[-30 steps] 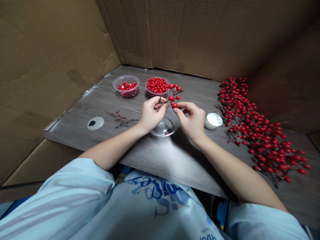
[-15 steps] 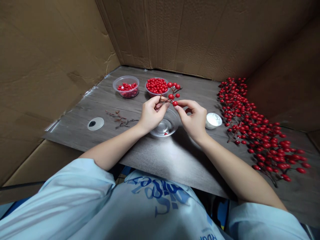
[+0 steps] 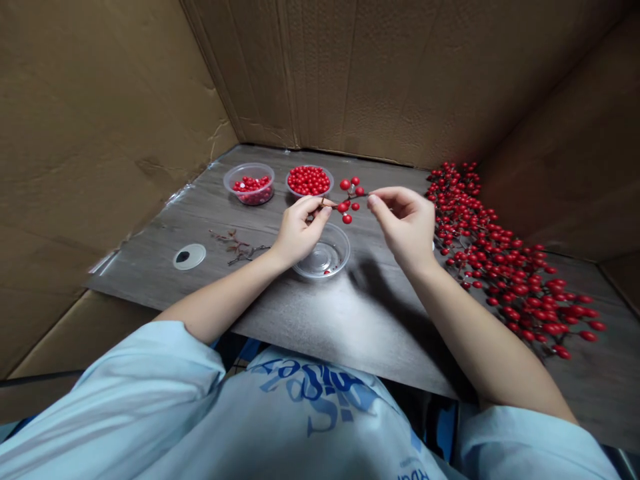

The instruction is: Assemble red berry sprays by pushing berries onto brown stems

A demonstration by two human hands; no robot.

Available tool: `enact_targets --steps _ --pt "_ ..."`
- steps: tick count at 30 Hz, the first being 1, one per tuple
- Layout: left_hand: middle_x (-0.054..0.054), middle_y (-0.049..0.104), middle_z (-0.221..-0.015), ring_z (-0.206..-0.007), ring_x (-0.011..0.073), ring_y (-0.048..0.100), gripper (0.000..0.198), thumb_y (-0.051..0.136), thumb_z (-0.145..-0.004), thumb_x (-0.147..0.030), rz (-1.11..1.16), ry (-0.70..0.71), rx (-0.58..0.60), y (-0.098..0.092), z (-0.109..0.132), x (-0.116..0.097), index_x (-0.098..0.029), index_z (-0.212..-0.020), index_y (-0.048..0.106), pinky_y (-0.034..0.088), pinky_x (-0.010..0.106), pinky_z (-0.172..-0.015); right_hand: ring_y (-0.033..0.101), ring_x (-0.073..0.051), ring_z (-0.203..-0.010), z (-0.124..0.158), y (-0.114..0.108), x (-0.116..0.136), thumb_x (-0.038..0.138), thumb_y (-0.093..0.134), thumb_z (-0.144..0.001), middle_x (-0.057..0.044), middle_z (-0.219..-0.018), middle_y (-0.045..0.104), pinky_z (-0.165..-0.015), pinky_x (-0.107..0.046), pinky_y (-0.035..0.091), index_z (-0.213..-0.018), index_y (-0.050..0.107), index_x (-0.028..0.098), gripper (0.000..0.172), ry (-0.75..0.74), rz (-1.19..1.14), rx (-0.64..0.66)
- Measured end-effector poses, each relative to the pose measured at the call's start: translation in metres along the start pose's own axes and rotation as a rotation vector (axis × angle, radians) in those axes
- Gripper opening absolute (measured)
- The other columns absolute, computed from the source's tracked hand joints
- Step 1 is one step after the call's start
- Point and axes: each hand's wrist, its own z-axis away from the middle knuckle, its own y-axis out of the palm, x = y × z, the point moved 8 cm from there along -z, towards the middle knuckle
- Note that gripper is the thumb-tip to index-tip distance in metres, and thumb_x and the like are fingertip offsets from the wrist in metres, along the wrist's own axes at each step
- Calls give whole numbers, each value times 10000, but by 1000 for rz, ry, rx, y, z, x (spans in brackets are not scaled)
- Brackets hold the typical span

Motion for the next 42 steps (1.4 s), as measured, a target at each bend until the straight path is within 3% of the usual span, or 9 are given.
enact_targets --steps 4,9,17,21,28,32,37,39,42 --pt "42 624 -749 -671 91 519 201 523 -848 -246 -82 135 13 4 -3 -19 -122 -857 681 406 203 -616 609 -120 -619 -1 -20 7 281 655 -750 -31 -727 681 -568 -243 486 -790 684 160 131 23 6 7" --pt "42 612 -700 -635 85 526 201 518 -836 -208 -114 233 164 29 0 -34 -109 -850 692 390 191 -572 642 -158 -657 16 -45 5 287 686 -732 -48 -752 695 -607 -276 514 -775 702 164 131 80 94 30" --pt "26 585 -636 -593 75 489 219 498 -835 -217 -133 251 376 66 -5 -58 -121 -833 695 357 191 -575 637 -166 -641 36 -84 -4 248 666 -733 -48 -762 692 -559 -279 516 -777 688 191 75 139 129 27" --pt "38 635 -676 -592 78 508 236 517 -825 -270 -90 159 587 89 -10 -60 -114 -767 684 355 198 -558 615 -157 -636 36 -100 -11 235 614 -750 -41 -726 664 -557 -273 494 -751 638 175 64 108 204 41" --pt "30 613 -621 -525 69 511 259 610 -757 -335 198 -175 808 115 -11 -54 -99 -841 675 391 170 -459 568 -132 -627 34 -131 -15 219 563 -771 -32 -718 631 -558 -251 432 -736 605 169 74 3 308 -33" --pt "30 599 -618 -509 56 499 240 610 -759 -321 301 -294 780 124 -15 -51 -91 -805 660 390 146 -413 552 -124 -608 35 -139 -16 210 561 -760 -30 -704 626 -554 -248 428 -730 603 171 65 -2 296 -36" --pt "39 628 -647 -498 63 495 213 646 -717 -254 217 -282 771 140 -26 -47 -98 -858 683 392 159 -405 543 -117 -553 36 -149 -32 231 602 -724 -27 -662 629 -502 -239 423 -716 618 165 69 100 206 -14" --pt "49 649 -665 -485 66 490 207 634 -733 -248 113 -217 765 146 -31 -48 -102 -866 696 397 179 -430 548 -118 -544 37 -153 -40 250 630 -705 -30 -661 638 -489 -236 424 -713 630 160 91 146 163 -10" --pt "63 684 -740 -590 94 563 152 628 -739 -208 -56 18 726 151 -40 -60 -126 -829 719 442 211 -563 568 -126 -557 38 -158 -51 267 665 -674 -36 -667 653 -490 -238 434 -713 650 158 117 201 133 -15"
